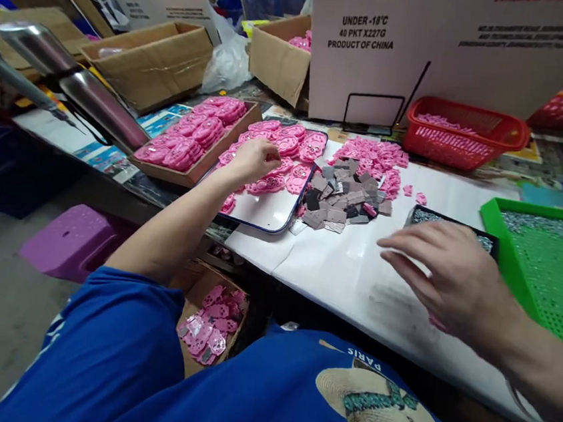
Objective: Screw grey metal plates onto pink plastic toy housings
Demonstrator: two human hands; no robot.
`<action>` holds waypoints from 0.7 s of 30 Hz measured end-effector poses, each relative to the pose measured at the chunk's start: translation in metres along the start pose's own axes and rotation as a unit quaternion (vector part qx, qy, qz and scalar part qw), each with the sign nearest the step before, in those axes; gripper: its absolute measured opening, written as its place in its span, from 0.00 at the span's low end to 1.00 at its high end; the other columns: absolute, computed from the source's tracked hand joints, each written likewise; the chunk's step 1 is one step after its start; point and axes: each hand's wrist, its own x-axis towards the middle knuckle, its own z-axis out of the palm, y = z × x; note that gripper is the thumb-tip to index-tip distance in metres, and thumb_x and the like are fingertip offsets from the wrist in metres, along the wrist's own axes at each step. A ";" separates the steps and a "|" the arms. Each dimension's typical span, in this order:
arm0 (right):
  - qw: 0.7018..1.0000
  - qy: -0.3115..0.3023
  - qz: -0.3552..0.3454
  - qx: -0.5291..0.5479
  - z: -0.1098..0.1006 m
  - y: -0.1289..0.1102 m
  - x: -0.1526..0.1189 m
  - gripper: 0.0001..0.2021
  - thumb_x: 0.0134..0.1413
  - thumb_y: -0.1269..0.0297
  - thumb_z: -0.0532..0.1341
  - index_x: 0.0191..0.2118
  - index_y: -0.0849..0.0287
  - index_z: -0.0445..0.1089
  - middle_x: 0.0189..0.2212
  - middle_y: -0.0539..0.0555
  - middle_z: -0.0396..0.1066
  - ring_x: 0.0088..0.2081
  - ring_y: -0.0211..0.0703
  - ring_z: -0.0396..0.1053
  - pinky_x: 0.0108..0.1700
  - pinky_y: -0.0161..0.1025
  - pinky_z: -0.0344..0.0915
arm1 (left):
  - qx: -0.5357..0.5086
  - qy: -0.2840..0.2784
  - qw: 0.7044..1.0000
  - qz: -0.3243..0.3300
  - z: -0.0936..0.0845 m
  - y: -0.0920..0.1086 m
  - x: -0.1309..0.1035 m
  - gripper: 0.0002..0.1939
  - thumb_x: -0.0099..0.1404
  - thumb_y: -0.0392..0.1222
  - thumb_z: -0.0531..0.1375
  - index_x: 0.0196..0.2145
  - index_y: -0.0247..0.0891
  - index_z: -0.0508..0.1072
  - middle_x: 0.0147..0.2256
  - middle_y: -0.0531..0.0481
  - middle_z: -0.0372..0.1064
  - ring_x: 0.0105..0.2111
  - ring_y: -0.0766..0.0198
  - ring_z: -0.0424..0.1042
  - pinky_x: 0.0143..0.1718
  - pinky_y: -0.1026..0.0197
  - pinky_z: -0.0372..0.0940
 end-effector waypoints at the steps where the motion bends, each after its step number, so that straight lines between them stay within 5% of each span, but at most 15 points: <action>1: 1.000 -0.030 0.003 0.008 0.005 0.002 0.024 0.15 0.64 0.55 0.53 0.40 0.55 0.76 0.38 0.53 0.74 0.40 0.43 0.68 0.46 0.43 0.60 | 0.007 0.000 1.000 -0.002 0.000 -0.003 -0.001 0.11 0.63 0.41 0.57 0.35 0.35 0.78 0.34 0.45 0.75 0.34 0.61 0.70 0.37 0.59 0.63; 5: 0.992 -0.115 0.040 0.017 0.042 0.007 0.116 0.14 0.62 0.61 0.54 0.40 0.58 0.77 0.38 0.54 0.75 0.39 0.40 0.68 0.42 0.37 0.57 | 0.034 -0.019 0.999 0.010 -0.004 -0.012 -0.017 0.11 0.63 0.41 0.57 0.34 0.36 0.79 0.35 0.46 0.75 0.36 0.60 0.71 0.38 0.60 0.62; 9: 0.988 -0.153 0.030 0.023 0.087 -0.001 0.176 0.13 0.59 0.65 0.55 0.39 0.59 0.77 0.37 0.53 0.75 0.37 0.37 0.67 0.39 0.34 0.54 | 0.066 -0.047 0.997 0.020 -0.010 -0.018 -0.044 0.12 0.65 0.43 0.57 0.35 0.36 0.79 0.36 0.45 0.74 0.38 0.58 0.72 0.36 0.61 0.61; 14: 0.984 -0.177 0.018 0.010 0.126 -0.013 0.212 0.13 0.56 0.66 0.55 0.41 0.58 0.77 0.39 0.54 0.75 0.40 0.39 0.68 0.40 0.35 0.55 | 0.153 -0.077 0.984 0.052 -0.008 -0.016 -0.065 0.12 0.65 0.45 0.59 0.32 0.36 0.79 0.35 0.45 0.73 0.37 0.57 0.72 0.33 0.60 0.60; 21: 0.981 -0.193 0.019 -0.028 0.145 -0.004 0.247 0.15 0.58 0.65 0.57 0.49 0.60 0.74 0.47 0.58 0.72 0.49 0.46 0.67 0.47 0.38 0.60 | 0.192 -0.072 0.976 0.074 0.002 -0.012 -0.069 0.12 0.67 0.40 0.56 0.33 0.34 0.77 0.35 0.42 0.73 0.36 0.55 0.71 0.36 0.56 0.60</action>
